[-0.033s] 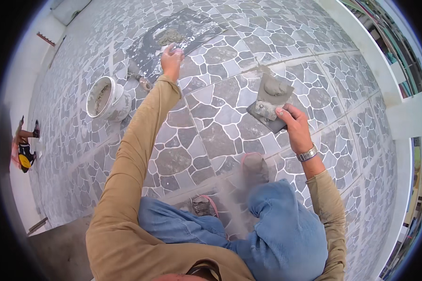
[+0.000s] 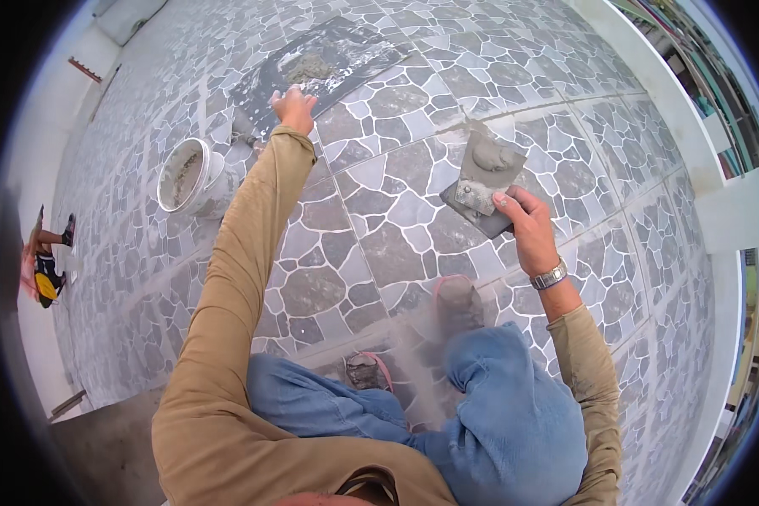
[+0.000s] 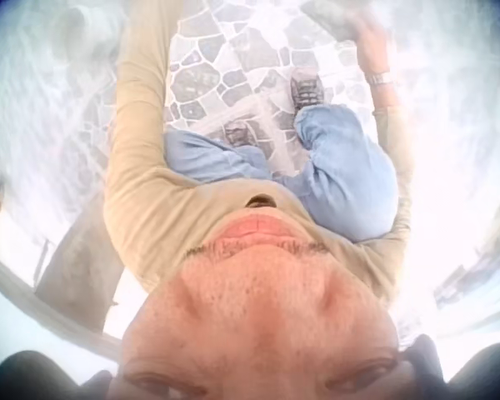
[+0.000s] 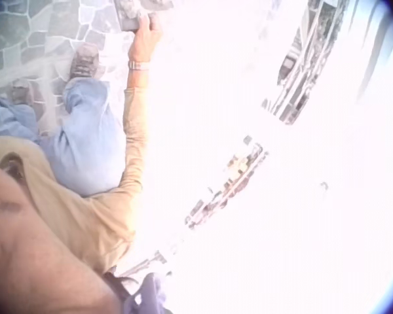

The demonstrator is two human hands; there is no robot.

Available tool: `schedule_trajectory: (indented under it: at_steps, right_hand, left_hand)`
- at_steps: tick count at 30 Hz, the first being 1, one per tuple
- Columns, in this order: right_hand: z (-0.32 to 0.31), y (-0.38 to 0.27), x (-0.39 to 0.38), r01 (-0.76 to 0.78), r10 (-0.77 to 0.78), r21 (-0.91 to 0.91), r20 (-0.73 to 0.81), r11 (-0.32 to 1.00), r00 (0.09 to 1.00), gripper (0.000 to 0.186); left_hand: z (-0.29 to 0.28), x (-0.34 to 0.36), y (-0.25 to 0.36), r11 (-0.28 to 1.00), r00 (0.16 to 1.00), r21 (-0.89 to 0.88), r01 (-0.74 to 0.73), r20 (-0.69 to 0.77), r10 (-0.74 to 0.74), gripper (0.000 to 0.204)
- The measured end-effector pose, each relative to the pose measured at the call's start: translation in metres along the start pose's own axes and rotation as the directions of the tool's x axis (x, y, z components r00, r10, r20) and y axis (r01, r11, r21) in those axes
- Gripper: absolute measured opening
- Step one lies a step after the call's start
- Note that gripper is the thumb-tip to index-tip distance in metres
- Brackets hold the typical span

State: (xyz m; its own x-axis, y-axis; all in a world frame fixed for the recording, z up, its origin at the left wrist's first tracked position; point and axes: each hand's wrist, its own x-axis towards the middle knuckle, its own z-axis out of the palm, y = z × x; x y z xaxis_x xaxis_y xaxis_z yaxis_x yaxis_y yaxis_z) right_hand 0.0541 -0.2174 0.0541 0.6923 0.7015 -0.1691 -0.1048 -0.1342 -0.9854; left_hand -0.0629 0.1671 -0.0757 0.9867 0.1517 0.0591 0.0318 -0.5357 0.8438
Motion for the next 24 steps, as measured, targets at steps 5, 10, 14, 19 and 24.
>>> schedule_trajectory:
  at_steps: [5, 10, 14, 19, 24]
  right_hand:
    - [0.029, 0.003, 0.015, -0.003, 0.009, 0.252, -0.021, 0.968, 1.0, 0.025]
    - [0.061, 0.008, 0.024, -0.094, 0.064, 0.14, 0.2, 0.986, 0.978, 0.028]
    - [0.078, 0.041, 0.024, -0.133, 0.127, 0.006, 0.265, 0.991, 0.956, 0.032]
    - [0.096, 0.056, 0.012, -0.181, 0.177, -0.015, 0.299, 0.983, 0.938, 0.031]
    - [0.06, 0.077, 0.011, -0.13, 0.14, -0.052, 0.289, 0.99, 0.947, 0.044]
  left_hand:
    - [-0.025, -0.012, 0.062, 0.554, 0.751, -0.832, 0.036, -0.343, -0.564, 0.058]
    - [0.076, -0.076, 0.128, 0.473, 0.931, -0.847, 0.242, 0.066, -0.358, 0.058]
    - [0.082, -0.093, 0.141, 0.407, 0.942, -0.9, 0.16, 0.015, -0.336, 0.047]
    - [0.081, -0.128, 0.126, 0.471, 0.938, -0.872, 0.133, -0.043, -0.345, 0.044]
    - [0.058, -0.156, 0.106, 0.349, 0.861, -0.933, 0.095, -0.099, -0.499, 0.041]
